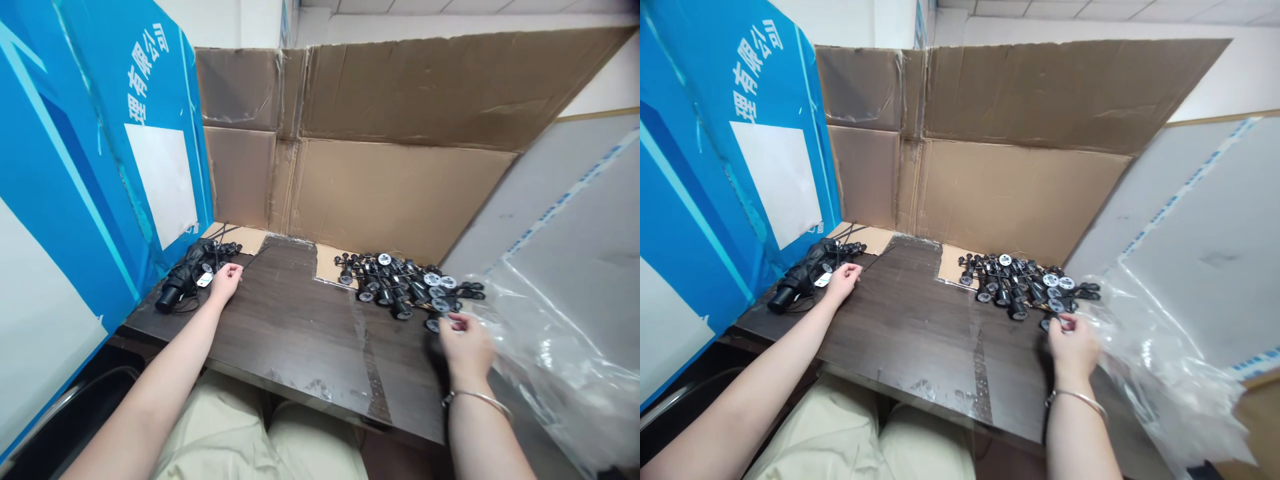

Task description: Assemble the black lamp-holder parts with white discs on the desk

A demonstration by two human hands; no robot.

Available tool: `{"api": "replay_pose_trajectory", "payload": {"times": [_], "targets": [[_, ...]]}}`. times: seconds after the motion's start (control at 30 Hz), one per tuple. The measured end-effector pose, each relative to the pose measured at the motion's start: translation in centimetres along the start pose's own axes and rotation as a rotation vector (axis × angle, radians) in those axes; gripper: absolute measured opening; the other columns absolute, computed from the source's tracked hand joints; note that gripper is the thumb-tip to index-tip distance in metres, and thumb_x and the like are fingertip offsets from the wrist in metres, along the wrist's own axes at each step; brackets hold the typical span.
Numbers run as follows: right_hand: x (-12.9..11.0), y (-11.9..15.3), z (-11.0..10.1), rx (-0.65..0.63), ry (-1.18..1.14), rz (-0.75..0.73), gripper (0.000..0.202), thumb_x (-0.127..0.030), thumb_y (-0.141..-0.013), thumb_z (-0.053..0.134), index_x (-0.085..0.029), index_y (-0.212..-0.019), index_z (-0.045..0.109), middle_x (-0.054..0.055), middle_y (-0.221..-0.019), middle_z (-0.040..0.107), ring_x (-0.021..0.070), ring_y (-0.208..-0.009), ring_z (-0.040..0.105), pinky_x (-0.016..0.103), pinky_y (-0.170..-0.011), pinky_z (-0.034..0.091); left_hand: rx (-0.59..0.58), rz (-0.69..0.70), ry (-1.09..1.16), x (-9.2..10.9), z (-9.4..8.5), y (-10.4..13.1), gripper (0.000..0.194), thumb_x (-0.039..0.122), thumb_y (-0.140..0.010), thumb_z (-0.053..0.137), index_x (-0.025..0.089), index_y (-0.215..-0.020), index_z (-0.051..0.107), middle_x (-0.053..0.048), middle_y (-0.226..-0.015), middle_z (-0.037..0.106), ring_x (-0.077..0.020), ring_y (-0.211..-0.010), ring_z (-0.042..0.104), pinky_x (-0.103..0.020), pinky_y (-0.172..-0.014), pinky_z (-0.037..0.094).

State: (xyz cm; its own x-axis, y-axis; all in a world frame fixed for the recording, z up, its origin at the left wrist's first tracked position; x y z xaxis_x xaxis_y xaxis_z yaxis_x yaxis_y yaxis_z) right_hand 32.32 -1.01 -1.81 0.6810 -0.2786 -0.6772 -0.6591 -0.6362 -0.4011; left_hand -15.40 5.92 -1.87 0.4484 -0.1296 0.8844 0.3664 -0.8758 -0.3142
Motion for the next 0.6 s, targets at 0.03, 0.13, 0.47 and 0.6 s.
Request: {"api": "replay_pose_trajectory", "payload": {"times": [0.03,0.13,0.47,0.6], "targets": [[-0.1,0.1,0.2,-0.019,0.022,0.027,0.034,-0.031,-0.064,0.05,-0.015,-0.092,0.058,0.009,-0.085,0.054,0.0265,-0.084,0.053,0.037,-0.076,0.041,-0.006,-0.001,-0.006,0.0,0.0,-0.1,0.024,0.04,-0.068,0.053,0.018,-0.073,0.059,0.001,-0.053,0.059,-0.0174,-0.061,0.061,-0.025,-0.058,0.041],[0.0,0.1,0.7,-0.113,0.109,0.112,0.051,-0.033,-0.062,0.056,-0.015,-0.109,0.054,0.015,-0.107,0.05,0.0291,-0.093,0.053,0.039,-0.079,0.041,-0.021,-0.003,-0.017,0.0,0.1,-0.1,0.024,0.041,-0.068,0.053,0.018,-0.073,0.059,0.001,-0.052,0.059,-0.0177,-0.061,0.061,-0.025,-0.059,0.042],[2.4,-1.6,2.2,-0.216,0.115,0.119,0.052,-0.044,-0.067,0.054,-0.017,-0.11,0.058,0.013,-0.099,0.063,0.0319,-0.091,0.058,0.041,-0.074,0.045,-0.035,-0.013,-0.003,0.2,0.2,0.3,0.02,0.038,-0.069,0.053,0.019,-0.071,0.057,0.002,-0.051,0.058,-0.0177,-0.062,0.062,-0.025,-0.061,0.042],[3.1,-1.8,2.5,-0.164,0.014,0.074,0.049,-0.047,-0.067,0.052,-0.016,-0.105,0.06,0.013,-0.094,0.065,0.0275,-0.078,0.062,0.038,-0.066,0.048,-0.048,-0.02,-0.006,0.2,0.2,0.3,0.02,0.039,-0.069,0.052,0.019,-0.071,0.057,0.002,-0.052,0.057,-0.0179,-0.063,0.062,-0.025,-0.061,0.041]]}}
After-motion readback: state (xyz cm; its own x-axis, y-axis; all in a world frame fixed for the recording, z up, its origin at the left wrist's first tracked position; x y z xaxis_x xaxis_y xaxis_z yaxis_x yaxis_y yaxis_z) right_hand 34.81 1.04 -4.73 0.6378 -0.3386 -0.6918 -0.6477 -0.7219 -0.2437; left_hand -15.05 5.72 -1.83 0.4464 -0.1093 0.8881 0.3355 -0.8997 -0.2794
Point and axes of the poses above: each hand's wrist, its own y-axis away from the middle knuckle, its own z-axis out of the palm, x = y × z, the point moved 1 cm from there along -y, towards the middle knuckle
